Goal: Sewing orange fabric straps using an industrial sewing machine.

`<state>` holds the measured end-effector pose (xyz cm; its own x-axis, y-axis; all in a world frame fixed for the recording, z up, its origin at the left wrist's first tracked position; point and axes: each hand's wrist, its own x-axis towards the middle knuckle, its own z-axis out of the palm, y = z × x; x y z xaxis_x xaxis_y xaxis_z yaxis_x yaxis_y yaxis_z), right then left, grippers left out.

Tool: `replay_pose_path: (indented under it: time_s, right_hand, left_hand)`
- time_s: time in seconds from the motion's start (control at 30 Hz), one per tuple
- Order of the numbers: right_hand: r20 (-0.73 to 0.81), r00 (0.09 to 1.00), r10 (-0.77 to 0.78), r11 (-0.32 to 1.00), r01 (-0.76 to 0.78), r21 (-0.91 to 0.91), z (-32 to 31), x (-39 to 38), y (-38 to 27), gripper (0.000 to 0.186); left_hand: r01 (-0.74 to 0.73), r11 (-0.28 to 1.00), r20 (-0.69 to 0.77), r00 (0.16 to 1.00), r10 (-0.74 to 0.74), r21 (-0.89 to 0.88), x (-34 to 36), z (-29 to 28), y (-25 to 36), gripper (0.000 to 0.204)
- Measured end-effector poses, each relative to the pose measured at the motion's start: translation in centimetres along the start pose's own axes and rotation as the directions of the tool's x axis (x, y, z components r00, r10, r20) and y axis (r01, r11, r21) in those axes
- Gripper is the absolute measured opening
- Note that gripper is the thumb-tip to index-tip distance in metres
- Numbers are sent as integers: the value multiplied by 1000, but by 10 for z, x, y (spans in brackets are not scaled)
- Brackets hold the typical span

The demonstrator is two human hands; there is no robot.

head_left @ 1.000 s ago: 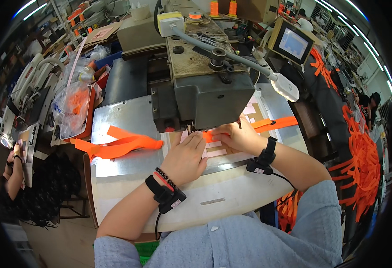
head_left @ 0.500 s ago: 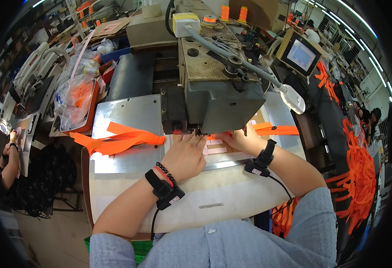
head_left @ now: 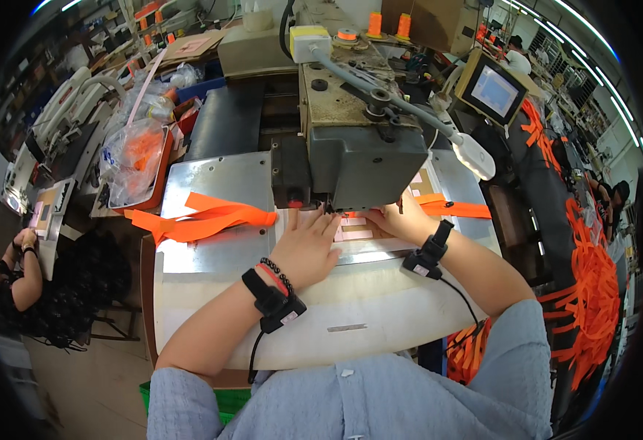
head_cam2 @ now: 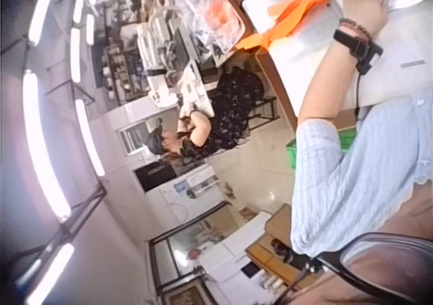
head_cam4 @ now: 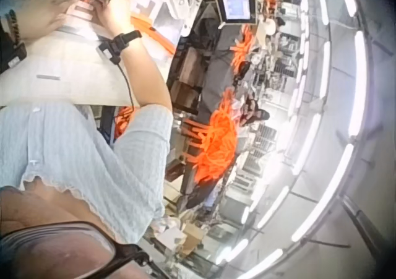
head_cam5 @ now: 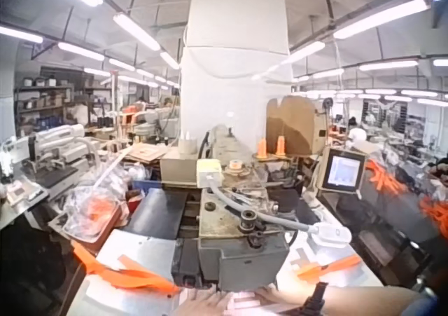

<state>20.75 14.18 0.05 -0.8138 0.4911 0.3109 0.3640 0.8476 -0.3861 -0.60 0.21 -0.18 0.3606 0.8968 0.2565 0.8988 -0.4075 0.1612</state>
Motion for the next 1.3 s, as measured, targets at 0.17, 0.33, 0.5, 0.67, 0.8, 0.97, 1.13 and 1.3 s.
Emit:
replay_pose_path:
  time_s: [0.17, 0.33, 0.5, 0.67, 0.8, 0.97, 1.13, 1.3]
  right_hand:
    - [120, 990, -73, 936, 110, -335, -29, -15, 4, 37]
    - [252, 968, -3, 912, 107, -397, -46, -19, -13, 43]
    - [350, 932, -100, 841, 267, -471, -41, -11, -19, 58]
    - [430, 902, -30, 856, 245, -455, -47, -20, -34, 65]
    - [402, 911, -94, 828, 296, -476, -46, -13, -46, 64]
    - [541, 808, 231, 939, -39, -341, -47, -6, -79, 63]
    - [574, 772, 271, 960, -256, -109, -51, -2, -110, 50]
    - [548, 782, 297, 889, -435, 139, -31, -3, -134, 39]
  left_hand:
    - [-76, 605, 213, 896, 391, -792, -22, -103, 48, 59]
    - [215, -542, -171, 800, 574, -813, -60, -171, 116, 45]
    - [208, -833, -423, 783, 456, -512, -80, -170, 177, 41]
    - [265, -855, -538, 684, 492, -446, -71, -163, 179, 35]
    - [121, -681, -435, 686, 583, -722, -72, -167, 164, 28]
    - [-277, 143, -109, 726, 679, -950, -50, -154, 125, 19]
    - [-120, 730, -83, 993, 87, -673, -25, -24, 53, 19]
    - [466, -522, 657, 704, -270, -714, 4, -19, 28, 27]
